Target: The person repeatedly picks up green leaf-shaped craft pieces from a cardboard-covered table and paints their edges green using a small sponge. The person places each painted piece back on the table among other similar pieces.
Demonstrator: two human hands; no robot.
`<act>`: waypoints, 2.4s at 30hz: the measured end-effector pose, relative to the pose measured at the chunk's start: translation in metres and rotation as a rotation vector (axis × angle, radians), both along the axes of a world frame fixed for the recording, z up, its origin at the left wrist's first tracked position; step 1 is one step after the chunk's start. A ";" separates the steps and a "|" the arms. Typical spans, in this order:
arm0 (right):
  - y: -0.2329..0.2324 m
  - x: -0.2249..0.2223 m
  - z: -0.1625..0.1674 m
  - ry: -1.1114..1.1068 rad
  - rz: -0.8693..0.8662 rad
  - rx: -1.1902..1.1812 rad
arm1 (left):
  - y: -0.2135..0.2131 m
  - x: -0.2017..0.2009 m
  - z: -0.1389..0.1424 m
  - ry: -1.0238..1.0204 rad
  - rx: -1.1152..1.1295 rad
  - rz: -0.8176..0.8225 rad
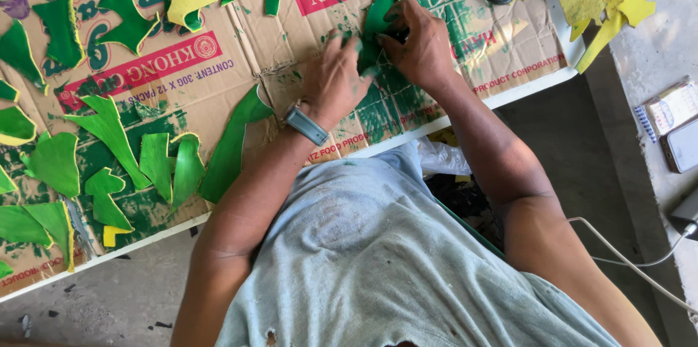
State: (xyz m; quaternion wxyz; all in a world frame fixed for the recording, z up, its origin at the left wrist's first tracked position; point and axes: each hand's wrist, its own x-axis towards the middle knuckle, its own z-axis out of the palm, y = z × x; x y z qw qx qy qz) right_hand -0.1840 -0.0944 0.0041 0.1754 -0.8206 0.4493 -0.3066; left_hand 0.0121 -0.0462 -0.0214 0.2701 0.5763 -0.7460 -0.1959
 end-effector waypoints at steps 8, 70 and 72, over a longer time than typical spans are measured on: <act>0.023 -0.027 0.020 -0.233 -0.052 0.121 | 0.048 0.026 0.011 0.004 0.095 -0.072; 0.025 0.004 0.024 0.415 0.141 -0.080 | 0.043 0.025 -0.002 0.159 -0.086 -0.033; 0.010 -0.013 0.024 0.451 0.081 -0.005 | 0.043 0.024 -0.002 0.183 -0.061 -0.015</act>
